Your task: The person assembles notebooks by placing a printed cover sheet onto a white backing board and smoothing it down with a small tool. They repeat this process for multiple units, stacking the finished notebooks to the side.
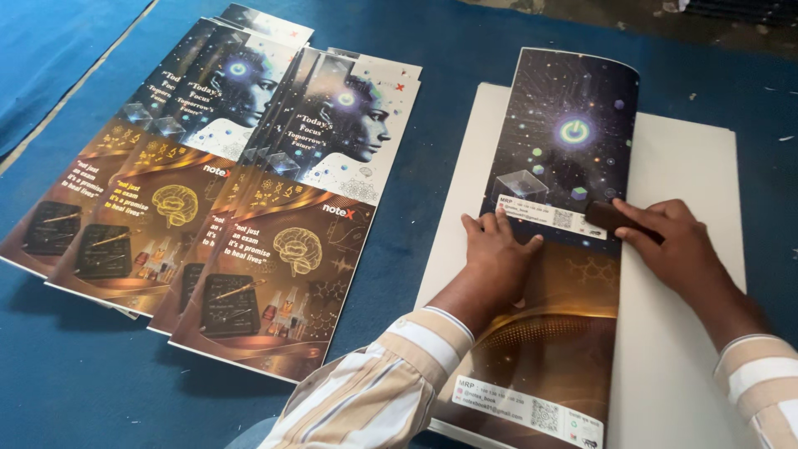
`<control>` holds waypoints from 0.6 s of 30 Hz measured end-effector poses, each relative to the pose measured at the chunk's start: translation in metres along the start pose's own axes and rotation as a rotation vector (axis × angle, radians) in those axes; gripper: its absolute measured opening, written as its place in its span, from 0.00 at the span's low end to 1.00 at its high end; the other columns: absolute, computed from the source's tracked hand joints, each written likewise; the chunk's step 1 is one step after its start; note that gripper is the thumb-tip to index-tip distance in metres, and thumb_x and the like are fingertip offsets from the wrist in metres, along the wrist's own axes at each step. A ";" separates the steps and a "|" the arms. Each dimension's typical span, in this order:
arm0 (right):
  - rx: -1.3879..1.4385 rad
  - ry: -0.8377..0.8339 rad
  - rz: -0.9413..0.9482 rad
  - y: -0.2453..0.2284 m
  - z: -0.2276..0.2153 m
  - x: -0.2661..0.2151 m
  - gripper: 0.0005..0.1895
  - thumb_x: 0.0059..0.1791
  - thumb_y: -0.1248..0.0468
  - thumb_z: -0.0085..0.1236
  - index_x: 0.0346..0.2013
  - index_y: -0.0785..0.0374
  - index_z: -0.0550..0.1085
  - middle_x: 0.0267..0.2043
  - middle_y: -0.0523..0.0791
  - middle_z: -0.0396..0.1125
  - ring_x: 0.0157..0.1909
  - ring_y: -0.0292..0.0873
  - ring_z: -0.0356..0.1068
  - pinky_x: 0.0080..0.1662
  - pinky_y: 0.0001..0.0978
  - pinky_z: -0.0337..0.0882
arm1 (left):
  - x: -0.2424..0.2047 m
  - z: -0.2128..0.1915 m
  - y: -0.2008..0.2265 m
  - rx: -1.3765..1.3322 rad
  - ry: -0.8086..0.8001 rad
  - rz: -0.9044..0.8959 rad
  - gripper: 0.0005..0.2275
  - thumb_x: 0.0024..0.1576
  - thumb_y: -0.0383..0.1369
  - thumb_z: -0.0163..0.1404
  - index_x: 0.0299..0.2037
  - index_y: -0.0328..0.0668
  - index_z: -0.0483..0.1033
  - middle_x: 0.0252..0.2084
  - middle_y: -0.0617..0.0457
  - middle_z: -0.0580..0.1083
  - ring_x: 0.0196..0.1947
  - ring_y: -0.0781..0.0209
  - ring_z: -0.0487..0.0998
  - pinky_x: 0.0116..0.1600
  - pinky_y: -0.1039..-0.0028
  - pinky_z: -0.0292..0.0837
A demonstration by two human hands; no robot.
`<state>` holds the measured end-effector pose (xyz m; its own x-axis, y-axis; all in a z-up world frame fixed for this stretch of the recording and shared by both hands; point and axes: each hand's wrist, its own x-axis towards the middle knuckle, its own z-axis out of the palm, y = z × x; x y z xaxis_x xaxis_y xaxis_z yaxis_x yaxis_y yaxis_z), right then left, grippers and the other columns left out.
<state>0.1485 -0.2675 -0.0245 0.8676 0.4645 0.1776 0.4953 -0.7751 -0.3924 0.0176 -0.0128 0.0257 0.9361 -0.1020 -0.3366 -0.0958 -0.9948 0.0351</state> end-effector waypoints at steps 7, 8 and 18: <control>0.019 0.028 0.020 0.017 0.005 0.021 0.25 0.49 0.55 0.65 0.62 0.40 0.77 0.45 0.49 0.66 0.45 0.46 0.70 0.50 0.38 0.72 | -0.001 0.001 -0.002 -0.012 -0.009 0.012 0.47 0.42 0.54 0.67 0.73 0.72 0.53 0.75 0.27 0.47 0.71 0.31 0.53 0.68 0.33 0.43; 0.013 0.035 0.021 0.020 0.006 0.026 0.25 0.49 0.55 0.65 0.62 0.40 0.77 0.45 0.49 0.66 0.45 0.46 0.70 0.50 0.38 0.72 | 0.000 0.002 -0.002 -0.012 0.006 0.016 0.47 0.42 0.54 0.67 0.73 0.71 0.53 0.75 0.27 0.47 0.71 0.31 0.53 0.68 0.33 0.43; -0.096 0.060 0.111 0.037 0.013 0.069 0.25 0.53 0.53 0.64 0.66 0.46 0.76 0.48 0.52 0.66 0.50 0.49 0.68 0.54 0.43 0.71 | 0.000 0.007 -0.005 -0.040 0.036 0.035 0.48 0.41 0.55 0.67 0.73 0.70 0.54 0.75 0.26 0.46 0.71 0.28 0.52 0.68 0.32 0.42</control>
<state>0.2260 -0.2585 -0.0382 0.9168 0.3499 0.1927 0.3961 -0.8586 -0.3253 0.0163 -0.0078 0.0190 0.9441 -0.1359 -0.3005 -0.1157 -0.9897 0.0842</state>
